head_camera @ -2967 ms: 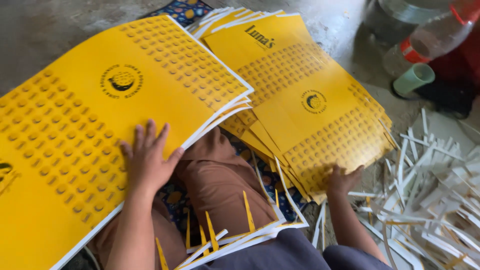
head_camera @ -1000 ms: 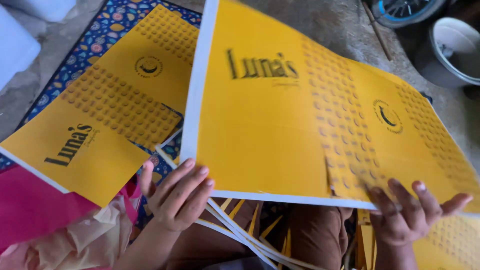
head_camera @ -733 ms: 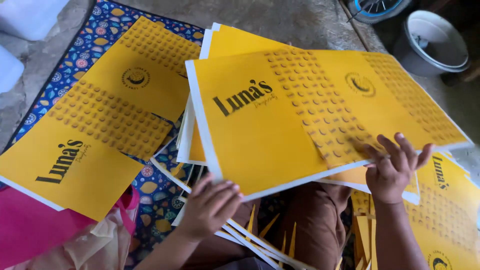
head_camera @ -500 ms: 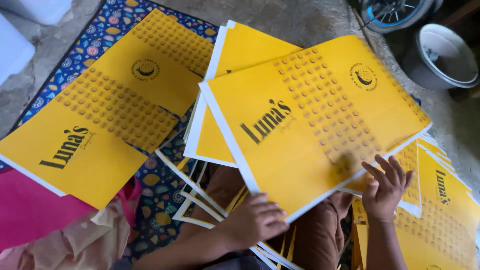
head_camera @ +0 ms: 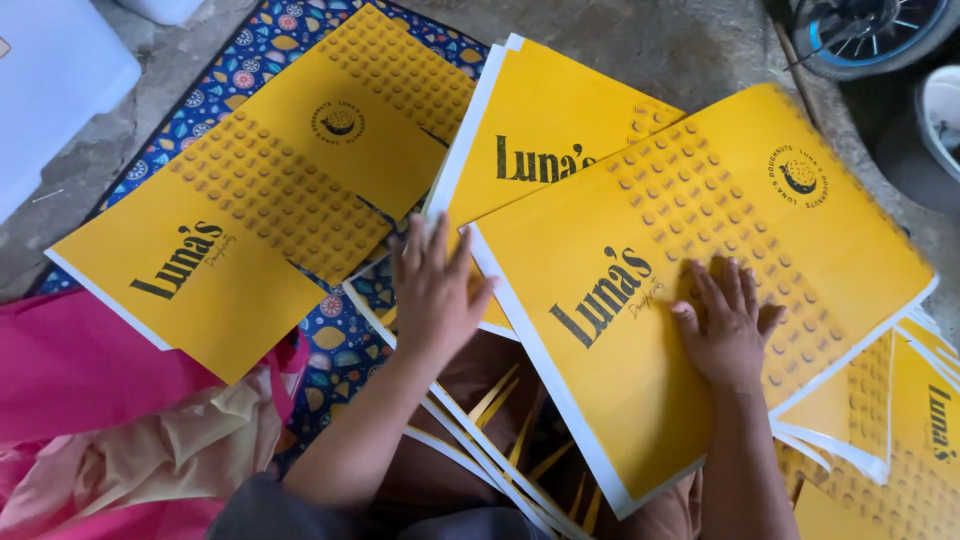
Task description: Organizing and stacking printed paper sheets for packaging
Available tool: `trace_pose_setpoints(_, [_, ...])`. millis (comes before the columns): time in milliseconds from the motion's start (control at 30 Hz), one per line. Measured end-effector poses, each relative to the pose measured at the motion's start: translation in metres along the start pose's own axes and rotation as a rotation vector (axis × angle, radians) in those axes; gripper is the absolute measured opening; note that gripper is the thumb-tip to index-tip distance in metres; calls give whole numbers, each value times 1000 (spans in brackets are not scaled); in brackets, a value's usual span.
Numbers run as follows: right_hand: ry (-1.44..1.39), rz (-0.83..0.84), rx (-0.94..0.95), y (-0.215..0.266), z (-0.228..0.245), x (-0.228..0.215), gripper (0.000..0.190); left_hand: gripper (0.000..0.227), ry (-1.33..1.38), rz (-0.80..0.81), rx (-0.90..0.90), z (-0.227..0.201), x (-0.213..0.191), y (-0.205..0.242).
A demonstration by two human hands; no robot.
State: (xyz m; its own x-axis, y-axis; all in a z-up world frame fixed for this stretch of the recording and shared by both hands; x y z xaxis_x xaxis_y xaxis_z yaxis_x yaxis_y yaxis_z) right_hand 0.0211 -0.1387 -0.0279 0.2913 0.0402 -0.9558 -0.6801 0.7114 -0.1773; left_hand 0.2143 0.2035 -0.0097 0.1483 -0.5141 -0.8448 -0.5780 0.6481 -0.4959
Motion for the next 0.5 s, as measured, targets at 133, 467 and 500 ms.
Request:
trace_pose_setpoints(133, [-13, 6, 31, 2, 1, -4, 59, 72, -78, -105, -36, 9, -5, -14])
trace_pose_setpoints(467, [-20, 55, 61, 1, 6, -6, 64, 53, 620, -201, -42, -2, -17, -17])
trace_pose_setpoints(500, [-21, 72, 83, 0, 7, -8, 64, 63, 807, -127, -142, -3, -3, -17])
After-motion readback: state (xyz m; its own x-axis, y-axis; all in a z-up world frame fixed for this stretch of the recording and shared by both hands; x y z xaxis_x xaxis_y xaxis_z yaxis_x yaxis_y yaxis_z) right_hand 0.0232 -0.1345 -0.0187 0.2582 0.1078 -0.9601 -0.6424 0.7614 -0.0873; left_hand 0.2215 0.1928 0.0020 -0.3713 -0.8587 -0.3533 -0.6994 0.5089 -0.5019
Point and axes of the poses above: each hand's wrist, its own y-axis away from the middle knuckle, its own x-axis out of the palm, z = x × y, the point moved 10 cm from there along -y, towards the middle knuckle, and after that the axes turned 15 degrees about x, right-handed, at the moved point
